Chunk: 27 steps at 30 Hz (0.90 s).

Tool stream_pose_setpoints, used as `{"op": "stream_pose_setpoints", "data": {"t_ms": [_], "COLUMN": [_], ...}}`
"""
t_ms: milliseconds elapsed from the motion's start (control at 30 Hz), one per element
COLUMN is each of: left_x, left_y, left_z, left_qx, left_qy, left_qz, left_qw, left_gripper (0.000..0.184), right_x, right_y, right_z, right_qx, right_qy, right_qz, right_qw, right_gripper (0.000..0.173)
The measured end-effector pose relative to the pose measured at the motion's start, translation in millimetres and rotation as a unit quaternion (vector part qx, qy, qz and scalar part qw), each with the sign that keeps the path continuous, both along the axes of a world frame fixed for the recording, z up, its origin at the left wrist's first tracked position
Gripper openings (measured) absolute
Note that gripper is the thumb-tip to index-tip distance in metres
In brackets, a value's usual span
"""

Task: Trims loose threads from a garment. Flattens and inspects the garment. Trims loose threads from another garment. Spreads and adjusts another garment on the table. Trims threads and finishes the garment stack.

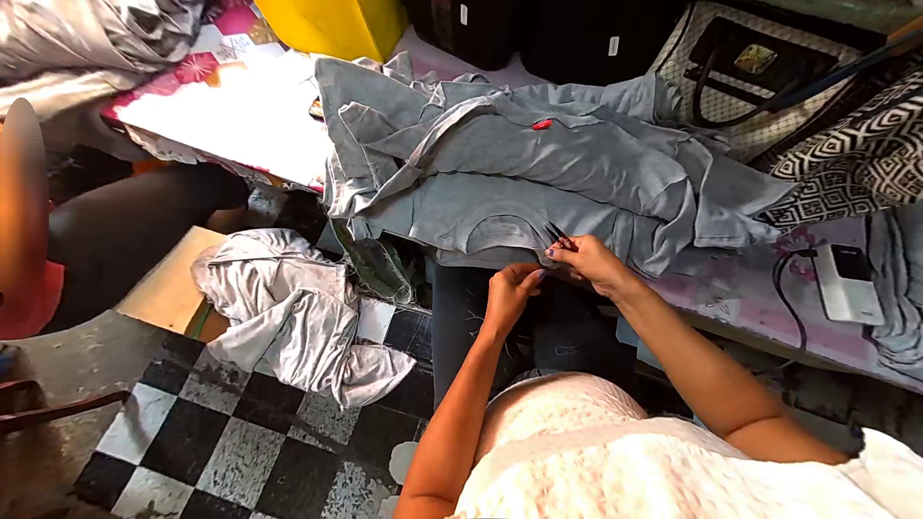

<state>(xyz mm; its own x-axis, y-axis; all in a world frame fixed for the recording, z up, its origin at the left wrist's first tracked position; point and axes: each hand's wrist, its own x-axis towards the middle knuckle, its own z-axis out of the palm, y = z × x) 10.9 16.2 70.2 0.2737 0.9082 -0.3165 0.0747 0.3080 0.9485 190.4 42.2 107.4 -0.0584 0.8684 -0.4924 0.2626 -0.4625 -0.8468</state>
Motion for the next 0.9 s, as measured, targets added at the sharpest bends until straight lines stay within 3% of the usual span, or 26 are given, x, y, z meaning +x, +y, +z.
{"op": "stream_pose_setpoints", "data": {"t_ms": [100,233,267,333,400,467,500,567,667,733,833,900], "left_x": [11.4,-8.4,-13.1,-13.0,-1.7,10.2,15.4,22.9,26.6,19.5,3.5,-2.8], "left_y": [7.9,16.6,16.9,16.4,21.3,30.7,34.8,40.7,38.3,31.0,20.1,19.1], "left_z": [4.1,7.9,8.9,11.2,12.8,9.5,7.1,5.2,2.3,3.4,7.4,12.1], "left_qx": [0.01,0.021,0.03,0.056,0.045,0.024,0.025,0.037,0.039,0.043,0.029,0.012], "left_qy": [-0.003,0.197,0.225,0.174,0.004,-0.103,-0.11,-0.092,-0.044,-0.011,0.017,0.015], "left_qz": [0.026,-0.137,-0.135,-0.056,0.019,0.043,0.056,0.06,0.052,0.03,0.007,-0.023], "left_qw": [1.0,0.971,0.964,0.982,0.999,0.993,0.992,0.993,0.997,0.999,0.999,1.0], "left_gripper": [0.017,0.023,0.024,0.029,0.033,0.024,0.018,0.01,0.01,0.013,0.014,0.027], "right_x": [-4.5,5.9,9.2,12.5,9.1,1.9,-1.4,-6.1,-6.4,-2.1,1.7,0.9], "right_y": [-2.9,-3.1,-2.6,-1.4,0.9,1.4,1.4,2.0,2.5,6.0,9.9,10.7], "right_z": [1.2,3.5,5.1,5.9,4.0,3.1,3.5,3.5,2.5,-0.5,-1.4,0.6], "right_qx": [0.002,-0.007,-0.018,-0.041,-0.039,0.031,0.084,0.18,0.214,0.18,0.072,0.03], "right_qy": [0.023,0.08,0.098,0.138,0.148,0.053,-0.021,-0.149,-0.226,-0.188,-0.025,0.038], "right_qz": [-0.01,-0.028,-0.028,-0.026,-0.02,-0.002,0.012,0.029,0.028,0.009,-0.044,-0.057], "right_qw": [1.0,0.996,0.995,0.989,0.988,0.998,0.996,0.972,0.95,0.965,0.996,0.997], "right_gripper": [0.012,0.009,0.01,0.015,0.016,0.013,0.021,0.032,0.023,0.024,0.019,0.016]}}
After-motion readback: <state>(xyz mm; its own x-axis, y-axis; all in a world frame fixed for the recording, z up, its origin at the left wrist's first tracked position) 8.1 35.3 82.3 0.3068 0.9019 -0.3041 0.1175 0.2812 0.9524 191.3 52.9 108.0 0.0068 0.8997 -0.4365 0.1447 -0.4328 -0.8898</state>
